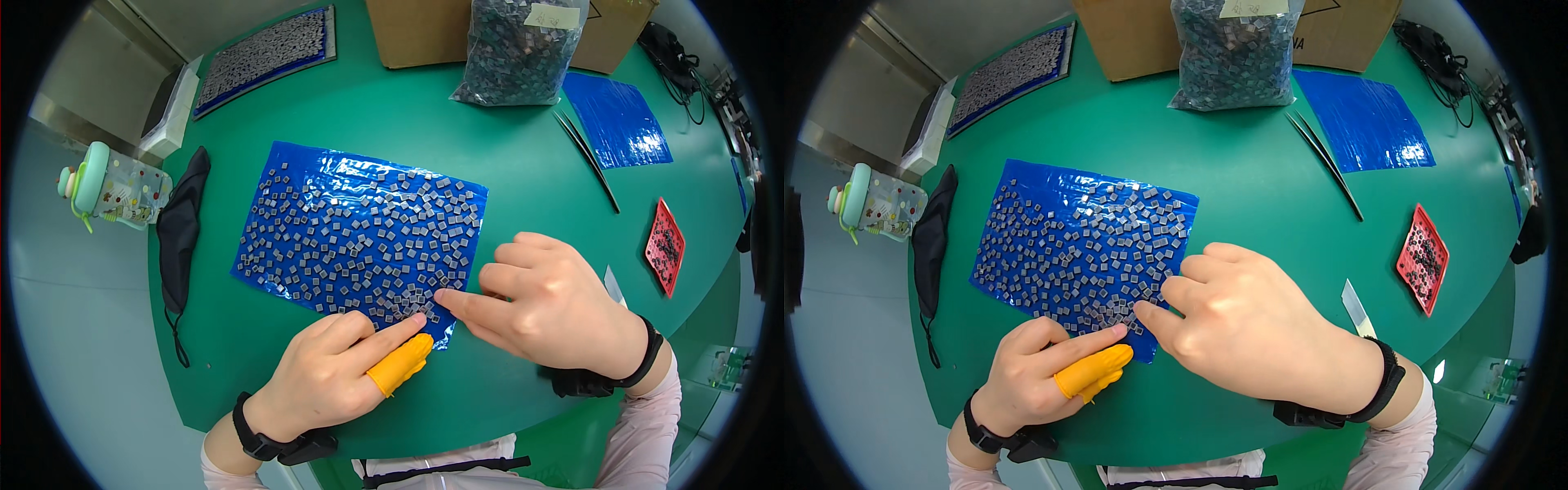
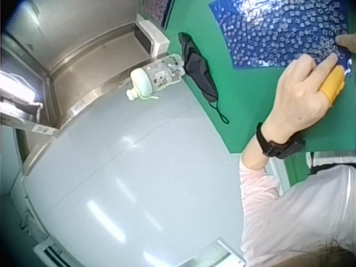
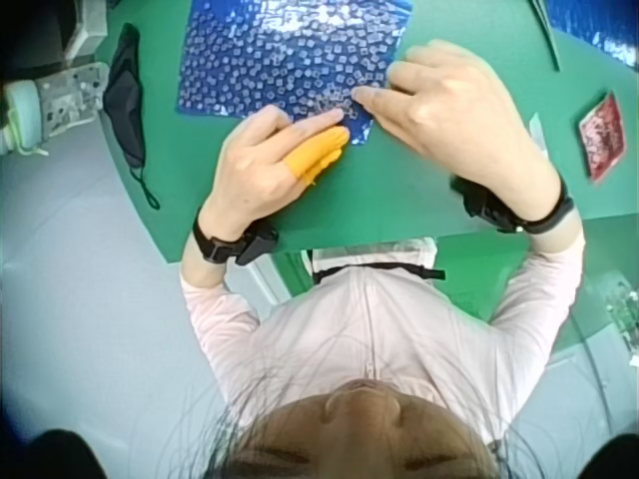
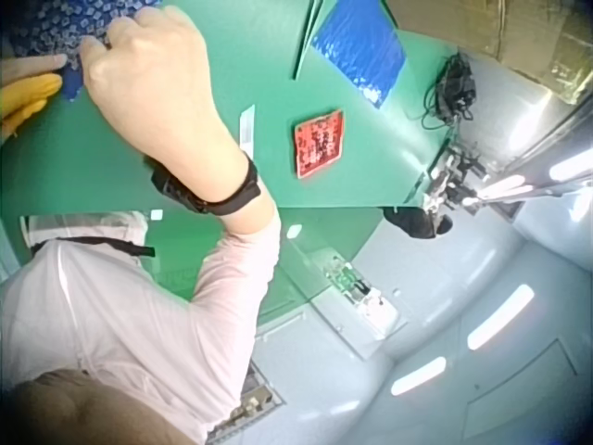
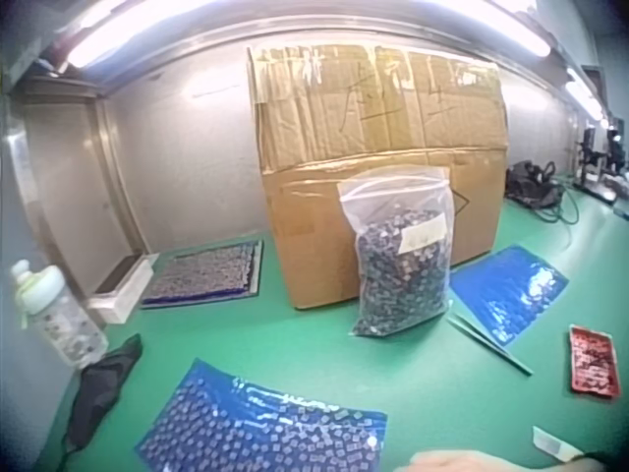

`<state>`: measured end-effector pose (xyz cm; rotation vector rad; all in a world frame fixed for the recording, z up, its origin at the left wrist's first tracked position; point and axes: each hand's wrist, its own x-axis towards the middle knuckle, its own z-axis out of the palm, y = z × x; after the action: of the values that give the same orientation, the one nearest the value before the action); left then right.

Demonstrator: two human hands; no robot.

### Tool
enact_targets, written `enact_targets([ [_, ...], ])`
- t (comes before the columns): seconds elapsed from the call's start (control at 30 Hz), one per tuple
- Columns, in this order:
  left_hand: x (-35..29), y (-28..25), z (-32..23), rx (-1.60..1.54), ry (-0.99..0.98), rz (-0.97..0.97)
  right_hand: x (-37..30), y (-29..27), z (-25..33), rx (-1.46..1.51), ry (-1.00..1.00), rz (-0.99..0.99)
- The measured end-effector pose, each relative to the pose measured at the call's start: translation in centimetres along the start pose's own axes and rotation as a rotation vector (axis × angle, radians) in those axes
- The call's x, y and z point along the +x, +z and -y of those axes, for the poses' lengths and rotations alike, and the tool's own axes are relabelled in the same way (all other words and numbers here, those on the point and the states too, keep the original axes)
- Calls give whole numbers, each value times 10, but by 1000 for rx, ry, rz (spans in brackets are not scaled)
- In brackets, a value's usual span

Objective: The person uses pliers to pick up small black components from a red tray and places them onto a blue sheet. They then use their fingers to arrange the components on the sheet. The person repeats this process, picking up components and placing them on the sheet.

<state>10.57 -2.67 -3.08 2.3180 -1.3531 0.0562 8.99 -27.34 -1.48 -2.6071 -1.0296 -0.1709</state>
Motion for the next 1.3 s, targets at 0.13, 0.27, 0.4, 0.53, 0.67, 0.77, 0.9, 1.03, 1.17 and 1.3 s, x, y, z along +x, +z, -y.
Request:
enact_targets([
  [0.13, 1, 1, 0, 4, 0, 0, 0, 1, 0, 14, 4, 7],
  [0.27, 1, 0, -1, 5, 3, 4, 0, 0, 0, 24, 1, 33],
  [0.4, 1, 0, 0, -5, 10, 3, 0, 1, 1, 18, 0, 56],
  [0.53, -1, 0, -1, -26, -31, 28, 0, 1, 1, 23, 7, 65],
  [0.67, -3, 0, -1, -36, -23, 31, 0, 1, 1, 12, 0, 58],
  [0.77, -2, -3, 2, -28, 69, 50, 0, 0, 1, 9, -6, 52],
  [0.9, 1, -7, 1, -25, 133, 90, -1, 0, 1, 9, -15, 72],
  [1.03, 0, -7, 0, -17, 139, 112, 0, 0, 0, 1, -7, 63],
  [1.17, -2, -4, 1, -1, 175, 92, 0, 1, 0, 6, -3, 55],
  [1.3, -6, -1, 2, 0, 153, 101, 0, 1, 0, 6, 0, 57],
])
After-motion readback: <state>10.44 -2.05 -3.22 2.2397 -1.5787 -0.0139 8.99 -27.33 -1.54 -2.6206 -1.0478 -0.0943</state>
